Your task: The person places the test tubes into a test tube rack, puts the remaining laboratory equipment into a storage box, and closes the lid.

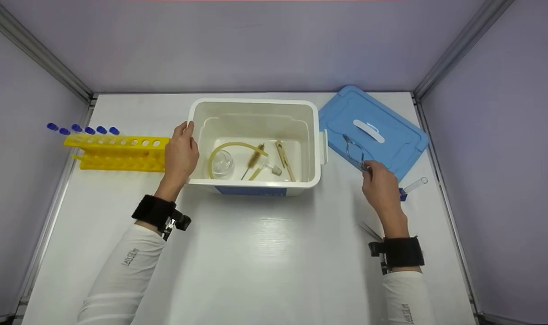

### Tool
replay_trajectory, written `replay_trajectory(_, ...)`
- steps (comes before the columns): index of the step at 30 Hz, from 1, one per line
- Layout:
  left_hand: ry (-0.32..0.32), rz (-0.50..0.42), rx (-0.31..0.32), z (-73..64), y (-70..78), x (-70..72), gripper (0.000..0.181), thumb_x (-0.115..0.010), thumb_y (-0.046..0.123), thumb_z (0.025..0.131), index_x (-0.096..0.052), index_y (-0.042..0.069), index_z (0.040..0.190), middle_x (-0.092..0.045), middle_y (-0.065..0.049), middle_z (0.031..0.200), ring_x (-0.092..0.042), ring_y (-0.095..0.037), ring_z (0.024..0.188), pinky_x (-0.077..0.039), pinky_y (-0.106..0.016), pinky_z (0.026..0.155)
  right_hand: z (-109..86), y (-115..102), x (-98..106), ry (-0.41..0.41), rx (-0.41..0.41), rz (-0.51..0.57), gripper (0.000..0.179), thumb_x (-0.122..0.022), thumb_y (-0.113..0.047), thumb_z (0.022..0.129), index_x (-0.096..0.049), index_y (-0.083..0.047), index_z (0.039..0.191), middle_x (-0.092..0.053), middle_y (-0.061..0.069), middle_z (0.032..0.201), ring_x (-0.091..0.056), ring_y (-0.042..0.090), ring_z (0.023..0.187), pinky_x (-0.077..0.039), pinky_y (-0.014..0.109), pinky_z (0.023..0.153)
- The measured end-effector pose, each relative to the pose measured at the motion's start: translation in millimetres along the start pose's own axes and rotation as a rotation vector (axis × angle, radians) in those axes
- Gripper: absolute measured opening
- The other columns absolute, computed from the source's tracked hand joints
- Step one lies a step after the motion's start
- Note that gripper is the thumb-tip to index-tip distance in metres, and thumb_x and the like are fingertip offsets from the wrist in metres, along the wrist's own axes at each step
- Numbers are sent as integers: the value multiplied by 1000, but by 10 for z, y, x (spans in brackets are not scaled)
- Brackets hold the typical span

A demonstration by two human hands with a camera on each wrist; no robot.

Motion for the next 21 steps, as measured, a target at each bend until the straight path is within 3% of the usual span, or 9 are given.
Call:
replay_trajectory(5, 16, 8, -14, -2, 2, -4, 43, -49, -4, 103, -59, -6, 145, -60, -30, 145, -74, -45, 107, -64, -49, 91, 60, -324, 206, 77, 25, 54, 34, -56, -6, 106, -61, 15, 132, -69, 37, 113, -68, 51, 100, -33, 3, 73)
replay_trajectory(11, 18, 17, -9, -6, 0, 0, 43, -49, -4, 103, -58, -5, 145, -59, -30, 145, -74, -45, 105, -64, -49, 87, 122, -687, 346, 123, 60, 134, 32, -58, -5, 105, -62, 15, 130, -69, 37, 118, -68, 46, 105, -32, -5, 77)
replay_trajectory(14, 7, 15, -8, -3, 3, -9, 44, -49, -4, 103, -58, -5, 146, -59, -30, 146, -73, -45, 108, -64, -49, 89, 152, -860, 409, 151, 82, 166, 31, -59, -3, 104, -63, 15, 130, -70, 35, 119, -69, 17, 100, -35, -6, 79)
replay_trajectory(16, 2, 12, -7, 0, 4, -16, 44, -49, -4, 103, -58, -6, 146, -59, -30, 146, -72, -45, 112, -63, -49, 93, 171, -978, 450, 174, 105, 177, 30, -59, -1, 104, -64, 15, 129, -71, 34, 118, -61, -5, 97, -37, -7, 79)
replay_trajectory(18, -2, 13, -2, 2, 0, -18, 44, -50, -3, 103, -58, -5, 146, -59, -30, 146, -71, -45, 115, -62, -49, 95, 192, -1108, 488, 195, 132, 177, 28, -60, 1, 103, -65, 15, 127, -72, 33, 116, -51, -17, 95, -38, -7, 79)
replay_trajectory(21, -3, 14, 5, 7, -3, -21, 44, -50, -3, 103, -58, -5, 146, -59, -29, 146, -71, -44, 116, -62, -49, 97, 238, -1293, 525, 223, 185, 173, 26, -60, 4, 102, -65, 15, 124, -73, 32, 113, -65, 2, 97, -39, -7, 80)
Point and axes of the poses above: each hand's wrist, its own z-axis towards the middle knuckle, its own x-axis out of the back of the hand, y = z × x, the point moved 6 cm from there along z, towards the middle knuckle
